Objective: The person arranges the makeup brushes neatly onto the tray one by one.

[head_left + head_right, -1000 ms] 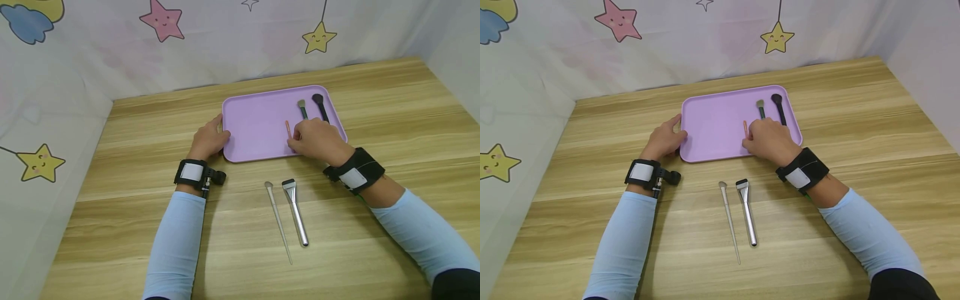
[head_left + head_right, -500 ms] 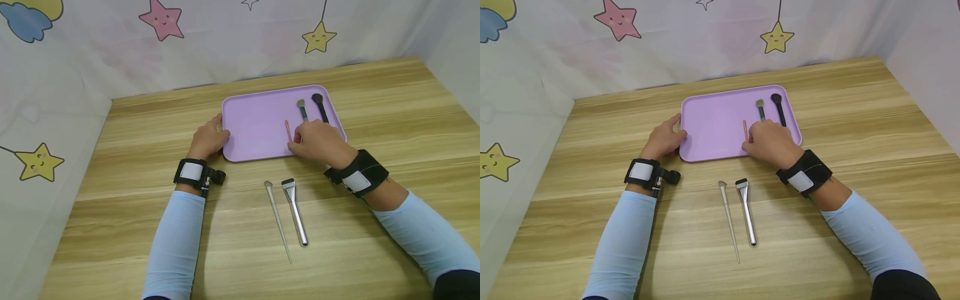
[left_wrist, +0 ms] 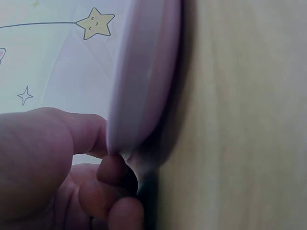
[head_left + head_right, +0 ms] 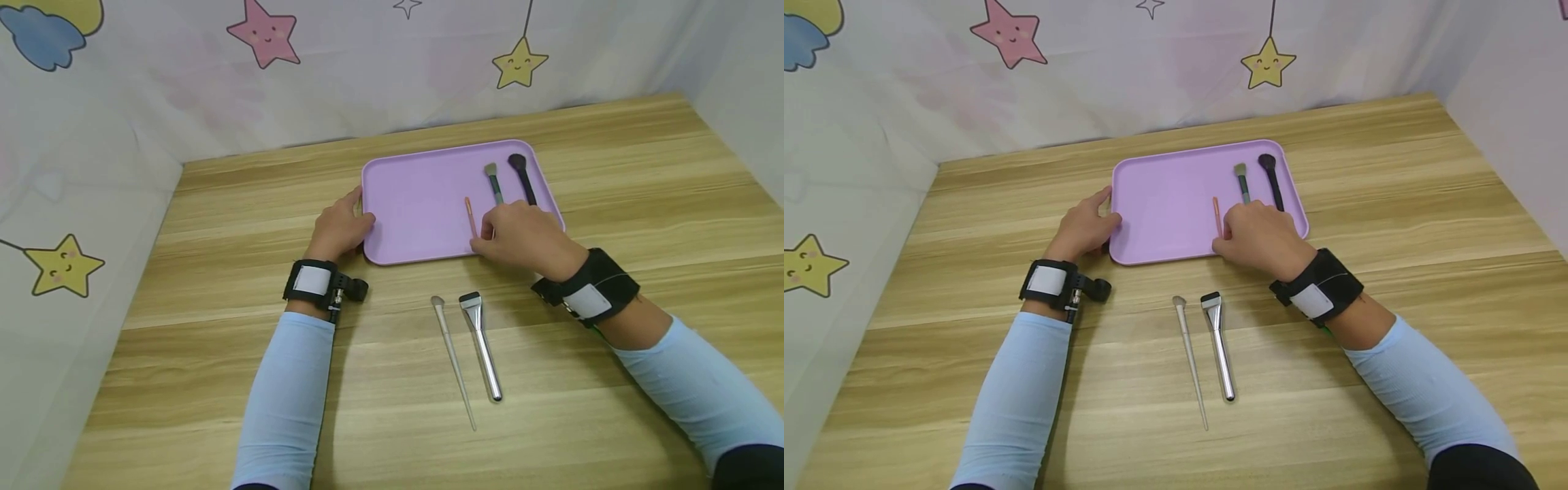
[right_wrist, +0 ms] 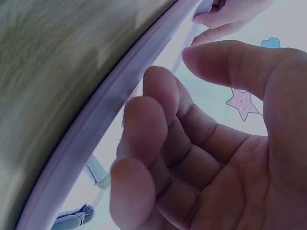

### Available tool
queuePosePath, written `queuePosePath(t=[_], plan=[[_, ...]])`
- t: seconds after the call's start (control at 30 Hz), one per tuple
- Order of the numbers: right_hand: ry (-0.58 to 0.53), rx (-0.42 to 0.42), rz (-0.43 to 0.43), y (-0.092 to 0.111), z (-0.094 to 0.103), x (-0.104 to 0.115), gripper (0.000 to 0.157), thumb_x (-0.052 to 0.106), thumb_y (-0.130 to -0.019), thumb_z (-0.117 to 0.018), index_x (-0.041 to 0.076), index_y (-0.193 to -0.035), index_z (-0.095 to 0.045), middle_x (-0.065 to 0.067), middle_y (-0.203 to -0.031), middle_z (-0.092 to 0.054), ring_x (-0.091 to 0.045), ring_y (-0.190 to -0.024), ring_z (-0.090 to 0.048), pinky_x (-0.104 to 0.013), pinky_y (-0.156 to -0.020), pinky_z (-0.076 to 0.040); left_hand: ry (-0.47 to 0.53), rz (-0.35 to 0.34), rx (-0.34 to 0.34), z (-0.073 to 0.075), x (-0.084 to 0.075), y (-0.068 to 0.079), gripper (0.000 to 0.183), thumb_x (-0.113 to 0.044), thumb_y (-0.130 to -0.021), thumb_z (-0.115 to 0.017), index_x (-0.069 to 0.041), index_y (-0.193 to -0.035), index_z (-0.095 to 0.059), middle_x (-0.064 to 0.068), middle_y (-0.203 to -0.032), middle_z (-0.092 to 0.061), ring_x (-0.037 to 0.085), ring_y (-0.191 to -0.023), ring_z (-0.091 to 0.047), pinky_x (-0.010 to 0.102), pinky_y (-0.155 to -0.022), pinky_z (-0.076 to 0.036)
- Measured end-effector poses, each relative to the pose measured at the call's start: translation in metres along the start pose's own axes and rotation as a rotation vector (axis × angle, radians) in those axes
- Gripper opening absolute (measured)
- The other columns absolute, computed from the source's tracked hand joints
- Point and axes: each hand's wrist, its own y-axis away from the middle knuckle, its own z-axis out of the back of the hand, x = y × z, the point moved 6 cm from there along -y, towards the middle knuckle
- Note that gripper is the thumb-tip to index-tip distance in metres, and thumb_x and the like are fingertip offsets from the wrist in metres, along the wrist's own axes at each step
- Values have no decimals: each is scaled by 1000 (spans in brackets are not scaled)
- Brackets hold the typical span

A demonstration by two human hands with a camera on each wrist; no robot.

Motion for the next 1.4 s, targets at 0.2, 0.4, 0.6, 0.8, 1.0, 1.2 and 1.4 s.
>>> queuePosePath(t=[0.2, 0.4, 0.6, 0.8, 1.0, 1.2, 1.4], plan=[[-3, 8, 7, 1, -1, 0, 24, 34, -81, -62, 14, -67, -63, 0, -53, -50, -15, -49, -46, -28, -40, -33, 4, 7, -2, 0, 1, 0, 66, -32, -87, -46, -21, -148, -24, 11, -81, -57, 19, -44, -51, 27, -38, -41], [3, 12, 7, 1, -2, 0, 25, 35, -81, -62, 15, -67, -63, 0, -54, -50, -15, -49, -46, -28, -40, -34, 7, 6, -5, 0, 1, 0, 66, -32, -86, -47, -21, -148, -25, 11, -83, -58, 19, -43, -51, 28, -38, -40], [11, 22, -6, 1, -3, 0, 25, 36, -81, -61, 16, -66, -62, 0, -56, -52, -16, -53, -47, -29, -40, -34, 5, -2, -5, 0, 2, -1, 69, -33, -86, -46, -21, -149, -21, 11, -96, -58, 19, -43, -52, 28, -39, -40], [14, 26, -13, 1, -4, 0, 25, 37, -80, -61, 17, -66, -62, -1, -59, -54, -17, -56, -48, -31, -41, -36, -4, -9, -11, 0, 2, -1, 67, -33, -87, -46, -20, -148, -23, 11, -108, -56, 19, -44, -52, 28, -39, -41], [13, 30, -7, 1, -4, 1, 25, 36, -80, -62, 16, -65, -62, -1, -58, -53, -17, -54, -48, -30, -40, -36, -15, -19, -12, 0, 1, -2, 66, -32, -87, -46, -19, -148, -25, 11, -111, -55, 19, -44, -52, 28, -40, -42], [14, 21, -4, 1, -5, 1, 25, 36, -80, -62, 16, -65, -62, -1, -57, -53, -17, -54, -48, -31, -39, -36, -12, -11, -9, 0, 1, -1, 66, -32, -87, -46, -19, -148, -25, 11, -102, -57, 19, -44, -53, 28, -40, -42], [18, 14, -2, 2, -4, 2, 24, 37, -80, -62, 17, -65, -62, -1, -58, -53, -17, -54, -48, -31, -39, -37, -14, -10, -13, 0, 1, -2, 66, -32, -86, -46, -19, -148, -26, 10, -91, -57, 18, -44, -52, 28, -40, -41]])
